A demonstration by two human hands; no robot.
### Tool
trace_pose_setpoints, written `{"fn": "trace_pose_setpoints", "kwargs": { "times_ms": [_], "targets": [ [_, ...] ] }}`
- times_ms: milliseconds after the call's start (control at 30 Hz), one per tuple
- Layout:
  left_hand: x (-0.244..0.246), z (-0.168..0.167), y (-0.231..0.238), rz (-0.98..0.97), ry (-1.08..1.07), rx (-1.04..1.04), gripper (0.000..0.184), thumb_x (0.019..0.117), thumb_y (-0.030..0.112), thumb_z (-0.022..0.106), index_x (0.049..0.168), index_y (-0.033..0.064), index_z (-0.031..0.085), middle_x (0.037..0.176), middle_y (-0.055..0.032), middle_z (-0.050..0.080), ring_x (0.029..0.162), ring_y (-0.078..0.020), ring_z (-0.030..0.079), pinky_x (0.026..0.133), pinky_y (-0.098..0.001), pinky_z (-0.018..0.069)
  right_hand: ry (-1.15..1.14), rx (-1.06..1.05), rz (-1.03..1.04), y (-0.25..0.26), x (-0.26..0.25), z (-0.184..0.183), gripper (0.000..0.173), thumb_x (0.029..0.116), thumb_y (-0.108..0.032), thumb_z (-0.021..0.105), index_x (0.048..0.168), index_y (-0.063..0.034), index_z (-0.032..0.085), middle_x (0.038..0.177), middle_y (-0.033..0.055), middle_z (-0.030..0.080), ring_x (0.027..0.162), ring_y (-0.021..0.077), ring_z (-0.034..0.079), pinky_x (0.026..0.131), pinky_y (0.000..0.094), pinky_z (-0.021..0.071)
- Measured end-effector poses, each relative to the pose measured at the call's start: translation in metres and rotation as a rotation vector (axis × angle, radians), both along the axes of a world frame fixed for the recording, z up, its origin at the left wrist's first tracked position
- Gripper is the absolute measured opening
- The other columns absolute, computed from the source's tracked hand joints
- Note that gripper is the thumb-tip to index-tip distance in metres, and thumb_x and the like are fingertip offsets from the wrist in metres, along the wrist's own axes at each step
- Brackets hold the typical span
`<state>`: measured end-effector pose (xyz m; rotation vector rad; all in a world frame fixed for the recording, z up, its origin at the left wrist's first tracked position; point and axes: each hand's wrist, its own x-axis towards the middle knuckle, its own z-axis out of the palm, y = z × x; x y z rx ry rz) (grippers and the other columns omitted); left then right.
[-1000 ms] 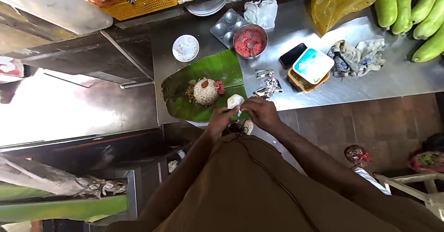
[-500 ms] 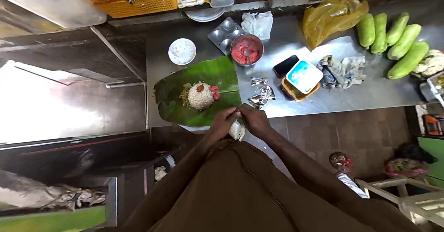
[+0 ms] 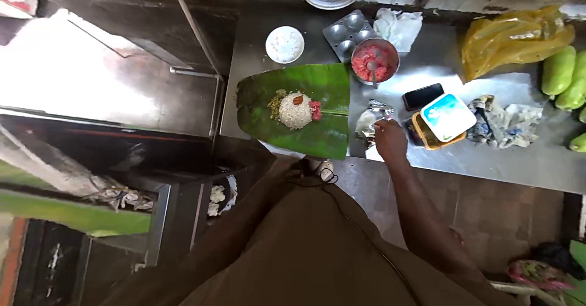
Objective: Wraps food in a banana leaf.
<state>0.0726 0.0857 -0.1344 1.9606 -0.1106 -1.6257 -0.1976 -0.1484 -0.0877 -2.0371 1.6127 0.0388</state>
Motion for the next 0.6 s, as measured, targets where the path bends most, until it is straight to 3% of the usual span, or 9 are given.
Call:
{"fn": "trace_pose_setpoints", "kwargs": {
  "times_ms": [100,200,300,367,400,467,500,533,600],
  "targets": [
    [0.027,-0.038,0.031,0.360,0.103,0.009,0.050,0.0983,0.026,0.070,0.137,-0.0023,0.055,0.131,-0.0181,0.065,0.112,-0.0279,0.068,0.094,-0.0427,0.0588,-0.163,-0.010,0.229,0.024,0.033,0.005,0.026,0.1006,-0.021,0.062,0.123,-0.0115,0.071,0.124,0.0152,0.068,0.114,0.0365,0.066,0.093,0.0614,0.0548],
    [0.047,-0.060,0.029,0.296,0.068,-0.005,0.047,0.0977,0.030,0.071,0.130,-0.0006,0.057,0.107,-0.0116,0.069,0.085,-0.0168,0.067,0.076,-0.0335,0.0579,-0.288,0.035,0.577,0.064,0.084,-0.021,0.031,0.0948,-0.018,0.072,0.126,-0.0137,0.071,0.128,0.0125,0.067,0.122,0.0315,0.064,0.102,0.0538,0.0537],
    [0.058,-0.040,0.016,0.187,0.076,0.071,0.038,0.0975,0.036,0.070,0.112,0.0008,0.066,0.082,-0.0075,0.066,0.064,-0.0138,0.060,0.060,-0.0306,0.0531,-0.257,0.087,0.834,0.100,0.132,-0.050,0.059,0.0859,-0.024,0.082,0.141,-0.0221,0.061,0.143,0.0107,0.058,0.132,0.0335,0.054,0.106,0.0586,0.0478],
    [0.069,-0.011,0.009,0.151,0.170,0.048,0.037,0.1004,0.040,0.064,0.107,0.0029,0.067,0.080,-0.0052,0.066,0.062,-0.0117,0.059,0.057,-0.0274,0.0510,-0.222,0.060,0.896,0.117,0.161,-0.056,0.070,0.0801,-0.030,0.086,0.144,-0.0256,0.058,0.140,0.0086,0.059,0.126,0.0343,0.056,0.098,0.0611,0.0487],
    [0.075,0.004,0.004,0.152,0.199,0.019,0.038,0.1012,0.041,0.063,0.107,0.0037,0.068,0.081,-0.0047,0.066,0.062,-0.0114,0.058,0.055,-0.0265,0.0500,-0.227,0.037,0.900,0.120,0.172,-0.056,0.064,0.0828,-0.032,0.084,0.141,-0.0234,0.061,0.137,0.0087,0.061,0.124,0.0341,0.057,0.097,0.0606,0.0488],
    [0.088,0.030,-0.005,0.102,0.098,-0.083,0.035,0.1028,0.040,0.060,0.112,0.0080,0.070,0.088,-0.0040,0.071,0.067,-0.0114,0.062,0.058,-0.0270,0.0516,-0.307,-0.045,0.839,0.116,0.188,-0.055,0.037,0.0884,-0.026,0.077,0.124,-0.0170,0.072,0.124,0.0082,0.067,0.117,0.0317,0.061,0.094,0.0558,0.0514],
    [0.096,0.041,-0.010,0.024,-0.084,-0.156,0.031,0.1011,0.037,0.065,0.116,0.0106,0.072,0.093,-0.0041,0.075,0.073,-0.0129,0.068,0.064,-0.0306,0.0564,-0.361,-0.075,0.773,0.108,0.196,-0.053,0.027,0.0892,-0.025,0.076,0.114,-0.0155,0.076,0.117,0.0071,0.070,0.114,0.0302,0.063,0.094,0.0538,0.0529],
    [0.103,0.052,-0.015,-0.090,-0.334,-0.237,0.032,0.0951,0.034,0.075,0.120,0.0151,0.072,0.101,-0.0030,0.076,0.083,-0.0150,0.072,0.073,-0.0373,0.0619,-0.400,-0.080,0.708,0.098,0.204,-0.049,0.023,0.0885,-0.027,0.076,0.108,-0.0154,0.077,0.113,0.0057,0.072,0.112,0.0283,0.065,0.096,0.0522,0.0540],
    [0.117,0.066,-0.026,-0.350,-0.708,-0.417,0.064,0.0829,0.038,0.087,0.139,0.0196,0.062,0.132,-0.0046,0.066,0.120,-0.0243,0.062,0.100,-0.0525,0.0529,-0.408,0.017,0.654,0.071,0.217,-0.029,0.023,0.0923,-0.031,0.072,0.108,-0.0147,0.078,0.108,0.0058,0.072,0.110,0.0252,0.066,0.098,0.0491,0.0545]
  ]
}}
